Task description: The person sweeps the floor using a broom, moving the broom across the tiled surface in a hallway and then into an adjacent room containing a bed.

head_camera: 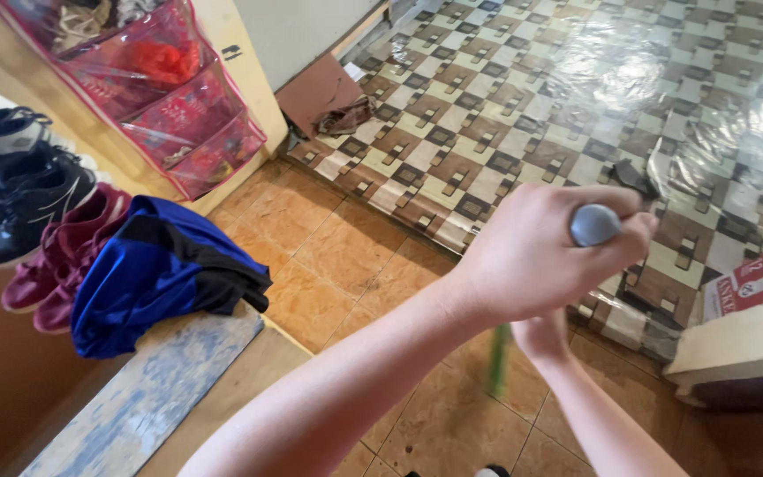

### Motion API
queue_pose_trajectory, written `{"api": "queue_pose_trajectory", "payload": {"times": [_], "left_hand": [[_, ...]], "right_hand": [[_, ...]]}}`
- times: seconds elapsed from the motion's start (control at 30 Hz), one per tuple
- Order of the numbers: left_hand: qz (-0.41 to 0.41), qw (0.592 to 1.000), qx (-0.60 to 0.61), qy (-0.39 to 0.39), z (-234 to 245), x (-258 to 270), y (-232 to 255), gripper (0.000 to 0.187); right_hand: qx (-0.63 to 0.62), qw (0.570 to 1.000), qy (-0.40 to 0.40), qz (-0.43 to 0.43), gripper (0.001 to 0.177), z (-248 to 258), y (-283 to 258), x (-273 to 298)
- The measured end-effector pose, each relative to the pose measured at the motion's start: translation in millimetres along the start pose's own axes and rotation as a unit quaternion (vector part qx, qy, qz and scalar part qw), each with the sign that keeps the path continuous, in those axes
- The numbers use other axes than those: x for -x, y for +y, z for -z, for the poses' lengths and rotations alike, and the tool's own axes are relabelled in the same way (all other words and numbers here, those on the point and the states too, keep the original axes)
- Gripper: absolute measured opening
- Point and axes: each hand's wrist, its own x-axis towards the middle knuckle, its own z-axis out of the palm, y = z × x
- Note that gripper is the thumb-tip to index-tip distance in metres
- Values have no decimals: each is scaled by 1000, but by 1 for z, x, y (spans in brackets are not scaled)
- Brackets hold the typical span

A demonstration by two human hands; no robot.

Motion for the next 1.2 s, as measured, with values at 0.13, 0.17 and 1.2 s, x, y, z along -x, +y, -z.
{"api": "queue_pose_trajectory", "payload": {"times": [0.13, 0.17, 1.2], "left_hand": [[129, 968, 214, -14, -42, 13, -36, 33], [142, 952, 272, -5, -58, 19, -45, 29], [106, 990, 14, 95, -21, -117, -42, 27]], "right_hand": [[112, 991, 3, -71, 27, 66, 30, 31], [153, 985, 10, -73, 24, 80, 46, 39], [-19, 997, -68, -26, 18, 85, 17, -115]]}}
